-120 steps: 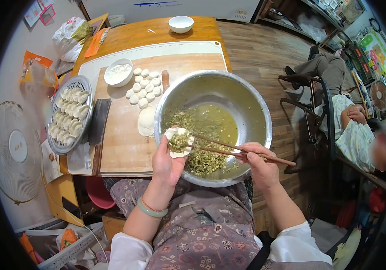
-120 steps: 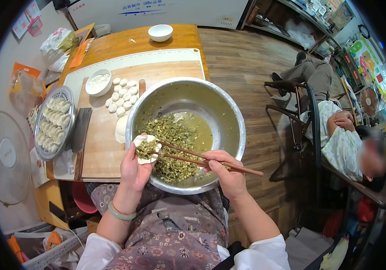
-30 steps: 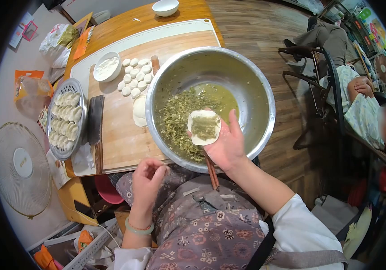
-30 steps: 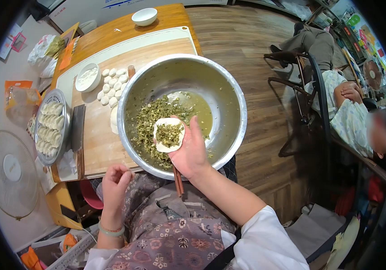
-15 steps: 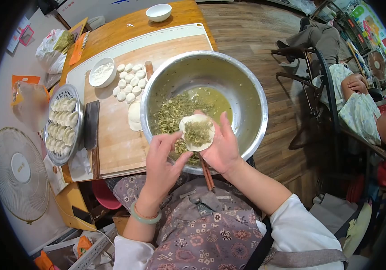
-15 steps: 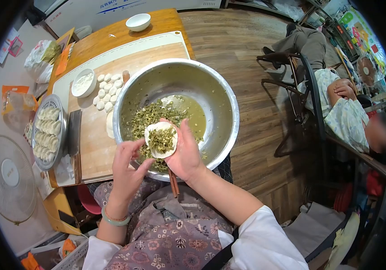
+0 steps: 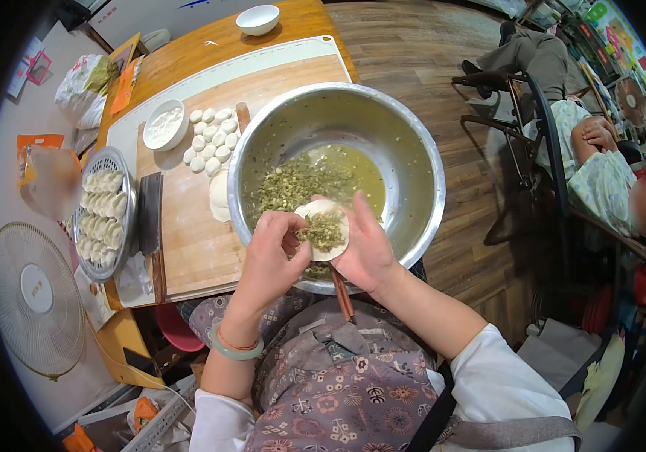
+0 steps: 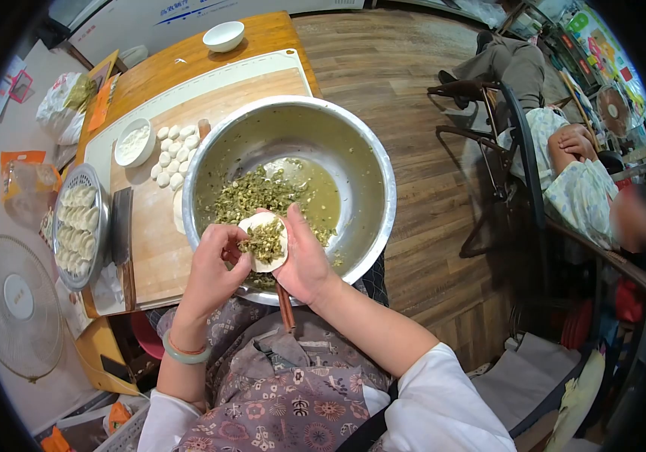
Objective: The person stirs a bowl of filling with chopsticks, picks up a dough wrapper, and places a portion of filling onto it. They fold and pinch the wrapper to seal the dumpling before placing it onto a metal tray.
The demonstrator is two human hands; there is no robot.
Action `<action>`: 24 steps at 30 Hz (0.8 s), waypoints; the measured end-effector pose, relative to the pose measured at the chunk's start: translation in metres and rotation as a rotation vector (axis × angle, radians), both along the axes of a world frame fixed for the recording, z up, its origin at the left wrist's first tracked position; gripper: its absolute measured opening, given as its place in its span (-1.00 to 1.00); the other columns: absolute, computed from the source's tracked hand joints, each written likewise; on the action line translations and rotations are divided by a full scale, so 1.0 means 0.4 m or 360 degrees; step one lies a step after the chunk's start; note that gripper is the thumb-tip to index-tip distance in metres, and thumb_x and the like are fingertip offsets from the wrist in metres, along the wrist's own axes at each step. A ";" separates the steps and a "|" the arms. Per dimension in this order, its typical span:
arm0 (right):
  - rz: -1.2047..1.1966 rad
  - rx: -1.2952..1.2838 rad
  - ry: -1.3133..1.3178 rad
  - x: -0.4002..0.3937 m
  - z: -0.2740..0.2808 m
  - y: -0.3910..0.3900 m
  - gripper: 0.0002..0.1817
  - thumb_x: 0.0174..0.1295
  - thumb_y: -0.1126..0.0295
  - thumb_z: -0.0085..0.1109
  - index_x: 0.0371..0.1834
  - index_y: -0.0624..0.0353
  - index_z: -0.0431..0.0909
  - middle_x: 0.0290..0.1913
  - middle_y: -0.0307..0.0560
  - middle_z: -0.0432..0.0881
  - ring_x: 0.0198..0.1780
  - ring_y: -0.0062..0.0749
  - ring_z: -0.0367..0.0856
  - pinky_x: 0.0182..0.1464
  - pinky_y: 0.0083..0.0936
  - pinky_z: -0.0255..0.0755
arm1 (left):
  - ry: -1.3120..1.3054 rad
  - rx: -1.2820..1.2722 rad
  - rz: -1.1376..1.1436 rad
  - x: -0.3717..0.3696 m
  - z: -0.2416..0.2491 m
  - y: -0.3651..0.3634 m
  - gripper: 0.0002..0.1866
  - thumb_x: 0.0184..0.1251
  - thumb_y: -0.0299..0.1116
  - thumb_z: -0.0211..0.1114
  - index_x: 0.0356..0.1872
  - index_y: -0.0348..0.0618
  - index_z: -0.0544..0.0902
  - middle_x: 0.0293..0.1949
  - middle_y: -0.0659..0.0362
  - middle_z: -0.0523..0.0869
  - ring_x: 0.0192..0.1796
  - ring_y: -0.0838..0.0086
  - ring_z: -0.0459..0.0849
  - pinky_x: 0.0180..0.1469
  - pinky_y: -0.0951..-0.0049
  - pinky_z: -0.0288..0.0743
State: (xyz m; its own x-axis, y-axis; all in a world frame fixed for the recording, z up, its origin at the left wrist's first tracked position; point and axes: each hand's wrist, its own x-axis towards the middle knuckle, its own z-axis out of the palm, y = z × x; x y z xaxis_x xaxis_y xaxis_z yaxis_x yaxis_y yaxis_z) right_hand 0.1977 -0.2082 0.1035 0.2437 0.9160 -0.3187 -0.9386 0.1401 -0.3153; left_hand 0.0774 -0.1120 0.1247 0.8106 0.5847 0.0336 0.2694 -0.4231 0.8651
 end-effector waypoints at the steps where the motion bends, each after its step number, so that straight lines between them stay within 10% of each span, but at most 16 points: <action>1: 0.0003 0.0000 0.0001 -0.001 0.000 0.002 -0.29 0.37 -0.12 -0.45 0.28 0.32 0.10 0.18 0.09 0.34 0.21 -0.22 0.34 0.26 -0.25 0.21 | -0.0019 0.0019 0.0048 0.000 -0.009 0.000 -0.76 0.04 -0.58 0.22 -0.22 -0.23 0.49 -0.28 0.21 0.43 -0.36 0.60 0.45 -0.30 0.62 0.40; 7: -0.0024 -0.0034 0.0010 0.013 0.003 0.001 -0.29 0.36 -0.13 -0.44 0.27 0.32 0.12 0.19 0.10 0.35 0.21 -0.19 0.35 0.26 -0.24 0.21 | 0.0029 -0.0158 0.0282 -0.024 -0.009 0.026 -0.72 0.02 -0.60 0.24 -0.18 -0.25 0.47 -0.28 0.17 0.46 -0.37 0.57 0.45 -0.30 0.58 0.41; 10: -0.0020 -0.0033 -0.0008 0.023 0.008 0.000 -0.28 0.36 -0.13 -0.44 0.29 0.32 0.10 0.19 0.12 0.34 0.22 -0.18 0.35 0.27 -0.24 0.22 | 0.0105 0.0639 0.0208 -0.030 0.003 0.028 -0.66 -0.02 -0.56 0.33 -0.14 -0.21 0.54 -0.25 0.08 0.50 -0.27 0.26 0.50 -0.19 0.40 0.45; 13: -0.0050 -0.0059 -0.0022 0.023 0.018 -0.001 -0.25 0.35 -0.15 -0.45 0.32 0.33 0.04 0.21 0.13 0.32 0.23 -0.17 0.33 0.27 -0.22 0.21 | 0.0029 0.0578 0.0136 -0.039 0.035 0.005 -0.70 -0.04 -0.56 0.33 -0.19 -0.19 0.58 -0.24 0.08 0.52 -0.24 0.22 0.51 -0.16 0.36 0.43; 24: 0.0060 0.0074 -0.0080 0.005 0.052 -0.004 -0.28 0.37 -0.14 -0.50 0.31 0.31 0.02 0.21 0.09 0.31 0.22 -0.19 0.33 0.24 -0.28 0.26 | -0.0447 0.1186 -0.0247 -0.024 0.006 -0.020 -0.67 -0.19 -0.51 0.38 -0.28 -0.02 0.62 -0.27 0.25 0.54 -0.22 0.35 0.51 -0.20 0.39 0.40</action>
